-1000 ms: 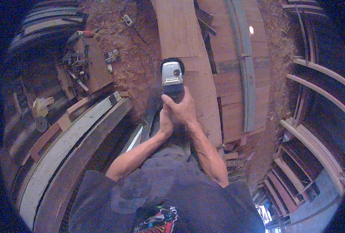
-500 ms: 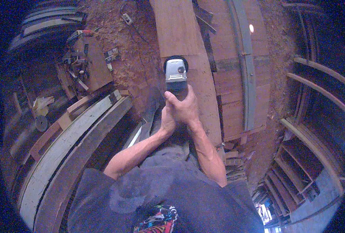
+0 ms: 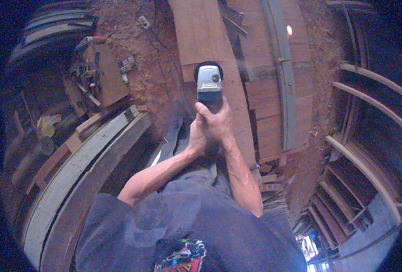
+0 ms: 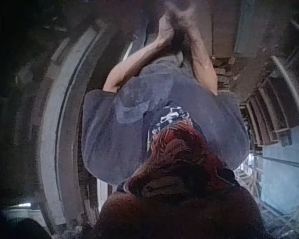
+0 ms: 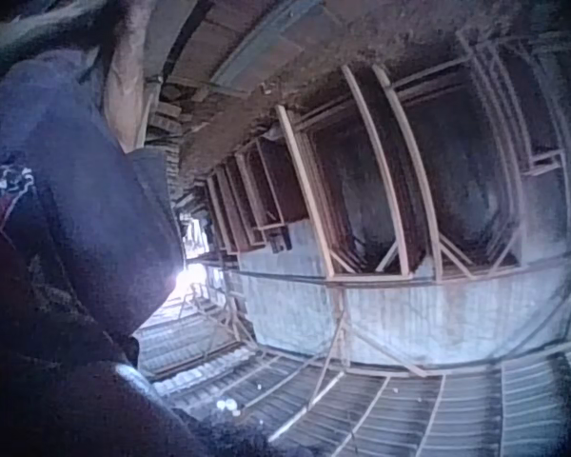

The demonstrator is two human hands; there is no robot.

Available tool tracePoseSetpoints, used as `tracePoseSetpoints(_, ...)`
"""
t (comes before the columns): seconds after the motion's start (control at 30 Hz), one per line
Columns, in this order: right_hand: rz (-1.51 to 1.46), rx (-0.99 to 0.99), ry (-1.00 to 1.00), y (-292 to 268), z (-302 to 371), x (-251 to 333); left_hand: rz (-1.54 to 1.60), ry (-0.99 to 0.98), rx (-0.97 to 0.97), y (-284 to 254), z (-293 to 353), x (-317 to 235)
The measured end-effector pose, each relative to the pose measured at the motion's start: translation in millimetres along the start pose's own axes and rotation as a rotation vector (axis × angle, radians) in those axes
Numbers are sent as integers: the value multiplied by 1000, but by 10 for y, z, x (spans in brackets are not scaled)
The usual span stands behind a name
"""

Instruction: The person picks up a wooden plank, inspects it, and uses an orbital sander to smooth its surface. They repeatedly sand different sections of the plank, repositioning it as needed.

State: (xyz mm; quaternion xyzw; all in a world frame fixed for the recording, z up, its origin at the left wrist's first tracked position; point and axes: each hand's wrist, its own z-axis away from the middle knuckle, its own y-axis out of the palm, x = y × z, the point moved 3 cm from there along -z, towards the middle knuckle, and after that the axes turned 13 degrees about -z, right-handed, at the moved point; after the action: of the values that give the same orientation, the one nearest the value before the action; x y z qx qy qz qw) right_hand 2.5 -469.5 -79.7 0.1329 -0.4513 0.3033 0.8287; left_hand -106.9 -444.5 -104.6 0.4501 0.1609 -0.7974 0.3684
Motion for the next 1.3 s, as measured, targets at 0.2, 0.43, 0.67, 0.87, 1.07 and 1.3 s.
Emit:
tracePoseSetpoints(0.2,-52,13,-13,-15,-5,48,75,-28,28,36,-10,36)
tracePoseSetpoints(0.43,0,32,-37,-51,-3,81,126,-104,55,82,-11,158)
tracePoseSetpoints(0.67,6,4,-60,-38,40,227,35,-51,104,84,-37,183)
tracePoseSetpoints(0.87,-60,18,-21,-47,9,211,137,-50,44,144,-48,244)
tracePoseSetpoints(1.07,-86,10,-72,-38,10,223,47,24,37,117,-38,94)
tracePoseSetpoints(1.3,36,20,-73,-149,-51,63,71,-33,36,162,-66,206)
